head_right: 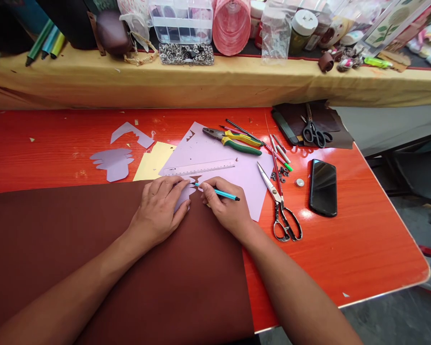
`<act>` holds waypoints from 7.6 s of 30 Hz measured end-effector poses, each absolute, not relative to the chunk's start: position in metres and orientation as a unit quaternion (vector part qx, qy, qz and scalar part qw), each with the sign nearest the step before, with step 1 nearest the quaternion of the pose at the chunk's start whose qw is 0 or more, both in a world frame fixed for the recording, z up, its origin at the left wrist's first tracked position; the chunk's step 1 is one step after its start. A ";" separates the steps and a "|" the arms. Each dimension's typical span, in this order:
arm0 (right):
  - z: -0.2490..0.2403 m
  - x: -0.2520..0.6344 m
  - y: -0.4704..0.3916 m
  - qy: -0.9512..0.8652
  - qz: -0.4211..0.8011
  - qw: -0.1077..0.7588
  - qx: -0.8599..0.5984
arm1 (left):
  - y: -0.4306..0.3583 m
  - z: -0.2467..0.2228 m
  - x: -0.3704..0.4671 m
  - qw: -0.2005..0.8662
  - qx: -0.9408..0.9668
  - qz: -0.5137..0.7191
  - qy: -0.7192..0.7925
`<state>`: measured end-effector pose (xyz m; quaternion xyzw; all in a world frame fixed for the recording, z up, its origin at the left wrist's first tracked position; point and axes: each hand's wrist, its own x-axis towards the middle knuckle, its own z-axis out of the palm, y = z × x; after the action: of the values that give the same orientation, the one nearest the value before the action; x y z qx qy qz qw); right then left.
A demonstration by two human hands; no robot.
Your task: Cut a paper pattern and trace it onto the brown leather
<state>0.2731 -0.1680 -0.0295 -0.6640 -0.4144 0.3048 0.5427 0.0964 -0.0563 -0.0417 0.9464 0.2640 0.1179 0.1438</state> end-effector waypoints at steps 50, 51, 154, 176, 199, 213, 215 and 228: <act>-0.026 0.274 -0.166 -0.478 0.281 0.513 -0.655 | -0.056 -0.039 0.096 0.153 0.946 0.112 0.264; -0.025 0.274 -0.166 -0.479 0.282 0.513 -0.655 | -0.056 -0.039 0.096 0.154 0.946 0.112 0.264; -0.030 0.273 -0.166 -0.451 0.288 0.525 -0.661 | -0.055 -0.040 0.096 0.147 0.948 0.115 0.258; -0.029 0.274 -0.169 -0.421 0.302 0.533 -0.669 | -0.055 -0.040 0.096 0.156 0.945 0.114 0.263; -0.030 0.273 -0.168 -0.449 0.283 0.526 -0.665 | -0.055 -0.040 0.096 0.156 0.946 0.112 0.262; -0.027 0.274 -0.167 -0.443 0.290 0.523 -0.668 | -0.056 -0.039 0.096 0.163 0.944 0.111 0.266; -0.028 0.274 -0.168 -0.437 0.291 0.524 -0.671 | -0.056 -0.039 0.096 0.164 0.943 0.110 0.268; -0.030 0.275 -0.169 -0.419 0.299 0.531 -0.673 | -0.055 -0.040 0.096 0.162 0.943 0.111 0.267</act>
<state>0.2751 -0.1691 -0.0304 -0.6732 -0.4191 0.2994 0.5305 0.0962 -0.0552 -0.0398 0.9435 0.2669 0.1109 0.1622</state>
